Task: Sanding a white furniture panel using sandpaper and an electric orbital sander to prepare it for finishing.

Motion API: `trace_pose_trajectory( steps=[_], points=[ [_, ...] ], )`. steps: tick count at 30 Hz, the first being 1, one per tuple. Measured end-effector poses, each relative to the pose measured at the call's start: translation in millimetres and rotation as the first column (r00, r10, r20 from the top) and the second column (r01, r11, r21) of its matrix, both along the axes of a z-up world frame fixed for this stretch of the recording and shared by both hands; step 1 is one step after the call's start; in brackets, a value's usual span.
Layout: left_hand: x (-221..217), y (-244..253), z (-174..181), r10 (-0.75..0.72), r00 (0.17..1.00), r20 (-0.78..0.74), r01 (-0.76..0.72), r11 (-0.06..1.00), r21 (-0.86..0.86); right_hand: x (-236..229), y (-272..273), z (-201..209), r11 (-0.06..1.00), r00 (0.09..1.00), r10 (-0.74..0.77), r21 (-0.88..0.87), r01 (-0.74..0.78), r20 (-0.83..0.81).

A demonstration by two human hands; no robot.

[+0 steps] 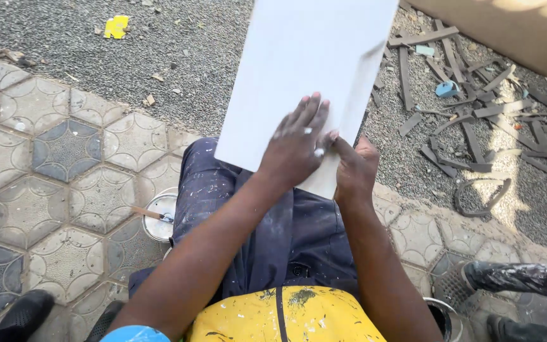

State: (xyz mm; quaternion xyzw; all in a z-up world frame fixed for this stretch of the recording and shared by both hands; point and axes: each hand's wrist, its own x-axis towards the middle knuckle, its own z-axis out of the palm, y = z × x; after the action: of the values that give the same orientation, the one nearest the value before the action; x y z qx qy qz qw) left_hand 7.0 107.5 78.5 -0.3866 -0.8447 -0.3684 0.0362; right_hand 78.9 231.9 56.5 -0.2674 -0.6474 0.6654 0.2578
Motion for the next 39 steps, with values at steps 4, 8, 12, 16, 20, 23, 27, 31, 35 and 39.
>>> trace_pose_trajectory(
  steps=[4, 8, 12, 16, 20, 23, 27, 31, 35, 39],
  points=[
    [21.7, -2.6, -20.7, -0.100, 0.994, 0.052, 0.110, 0.965, -0.237, 4.5, -3.3, -22.8, 0.907, 0.965, -0.257, -0.334, 0.258, 0.049],
    [27.2, -2.3, -52.6, -0.163, 0.950, 0.266, 0.267, 0.867, -0.421, 22.6, 2.2, -81.0, 0.833, 0.919, -0.353, -0.387, 0.395, 0.177],
    [33.8, -4.5, -29.6, -0.121, 0.909, 0.399, 0.318, 0.821, -0.475, 34.7, -15.4, -55.8, 0.825, 0.911, -0.323, -0.397, 0.403, 0.255],
    [35.8, -3.1, 8.7, -0.093, 0.884, 0.459, 0.332, 0.816, -0.474, 47.7, 11.1, -82.8, 0.907, 0.858, -0.283, -0.172, 0.385, 0.429],
    [37.0, 6.8, -12.6, -0.134, 0.888, 0.440, 0.362, 0.793, -0.490, 61.0, 24.6, -91.3, 0.939, 0.920, -0.161, -0.233, 0.254, 0.356],
    [42.3, 8.4, 0.8, -0.143, 0.894, 0.424, 0.371, 0.765, -0.526, 72.0, 26.4, -80.1, 0.956, 0.917, -0.113, -0.208, 0.205, 0.382],
    [44.8, 5.4, 22.7, -0.157, 0.910, 0.385, 0.367, 0.740, -0.564, 89.1, 30.9, -40.3, 0.990, 0.854, -0.102, -0.032, 0.137, 0.510],
    [65.6, 26.9, -22.2, -0.124, 0.913, 0.388, 0.356, 0.704, -0.615, 108.7, 70.3, 48.9, 0.962, 0.759, -0.152, 0.270, -0.032, 0.633],
    [75.0, 60.3, -75.6, -0.138, 0.990, 0.033, 0.116, 0.662, -0.741, 86.5, 97.3, 63.0, 0.741, 0.839, -0.279, 0.660, -0.122, 0.468],
    [75.2, 57.8, -78.7, -0.274, 0.961, 0.046, 0.224, 0.670, -0.708, 31.0, 72.2, 47.7, 0.536, 0.950, -0.066, 0.814, -0.225, 0.306]
  ],
)
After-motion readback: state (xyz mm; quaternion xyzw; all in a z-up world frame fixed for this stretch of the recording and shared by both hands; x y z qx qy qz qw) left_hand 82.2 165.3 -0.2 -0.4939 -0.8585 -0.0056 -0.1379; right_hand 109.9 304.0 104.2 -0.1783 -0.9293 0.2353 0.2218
